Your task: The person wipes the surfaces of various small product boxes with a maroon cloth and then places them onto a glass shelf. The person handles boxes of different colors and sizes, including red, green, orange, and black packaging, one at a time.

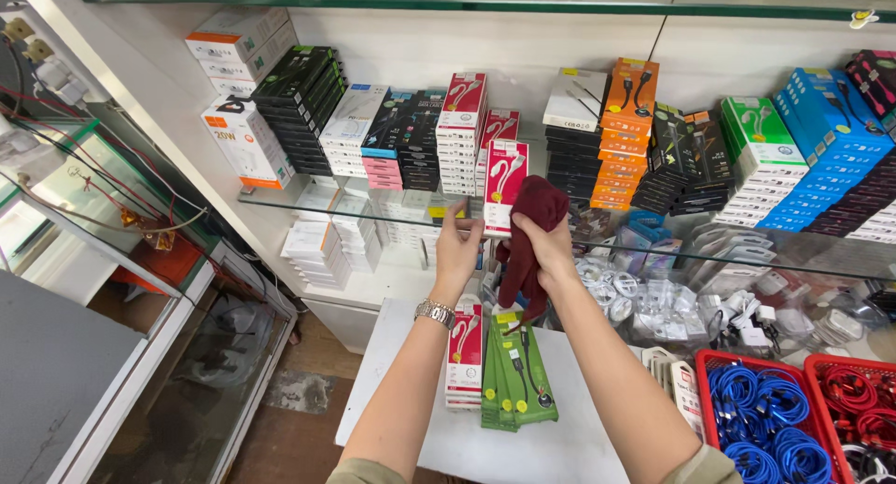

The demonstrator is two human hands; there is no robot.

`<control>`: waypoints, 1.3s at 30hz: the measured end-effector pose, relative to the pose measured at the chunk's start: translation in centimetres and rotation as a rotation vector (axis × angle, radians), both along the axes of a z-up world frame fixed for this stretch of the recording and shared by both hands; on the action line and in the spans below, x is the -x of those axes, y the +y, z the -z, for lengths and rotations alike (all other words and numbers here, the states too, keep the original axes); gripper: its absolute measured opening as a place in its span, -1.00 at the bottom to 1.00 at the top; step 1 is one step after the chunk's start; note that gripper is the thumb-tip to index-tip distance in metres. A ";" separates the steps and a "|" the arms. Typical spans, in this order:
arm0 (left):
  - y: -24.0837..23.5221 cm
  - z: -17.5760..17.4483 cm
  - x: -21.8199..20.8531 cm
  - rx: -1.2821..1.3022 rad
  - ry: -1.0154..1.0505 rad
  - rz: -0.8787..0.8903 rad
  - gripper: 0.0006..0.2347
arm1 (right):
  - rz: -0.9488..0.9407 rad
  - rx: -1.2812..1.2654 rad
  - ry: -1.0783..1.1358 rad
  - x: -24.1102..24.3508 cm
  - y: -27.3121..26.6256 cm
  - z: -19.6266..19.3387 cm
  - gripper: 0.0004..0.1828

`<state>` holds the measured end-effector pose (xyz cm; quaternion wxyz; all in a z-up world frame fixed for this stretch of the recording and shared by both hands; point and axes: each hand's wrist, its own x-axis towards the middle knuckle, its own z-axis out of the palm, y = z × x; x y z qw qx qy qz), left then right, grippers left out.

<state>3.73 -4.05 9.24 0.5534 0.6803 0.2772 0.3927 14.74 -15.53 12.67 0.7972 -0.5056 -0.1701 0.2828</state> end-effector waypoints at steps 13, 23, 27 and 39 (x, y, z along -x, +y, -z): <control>5.0 -1.1 -5.0 -0.456 0.065 -0.124 -0.82 | 0.166 0.113 -0.366 -0.2 5.7 -0.4 -0.29; 6.4 -1.5 -5.2 -0.420 0.093 -0.034 -0.77 | 0.137 0.202 -0.524 -3.9 7.5 -0.8 -0.31; 4.9 1.0 -2.6 -0.275 0.116 -0.007 -0.81 | 0.097 0.026 -0.388 -2.4 4.2 1.6 -0.32; 0.5 22.1 5.5 0.001 0.972 -0.053 -0.39 | -0.109 0.166 -0.134 0.9 -3.8 7.6 -0.37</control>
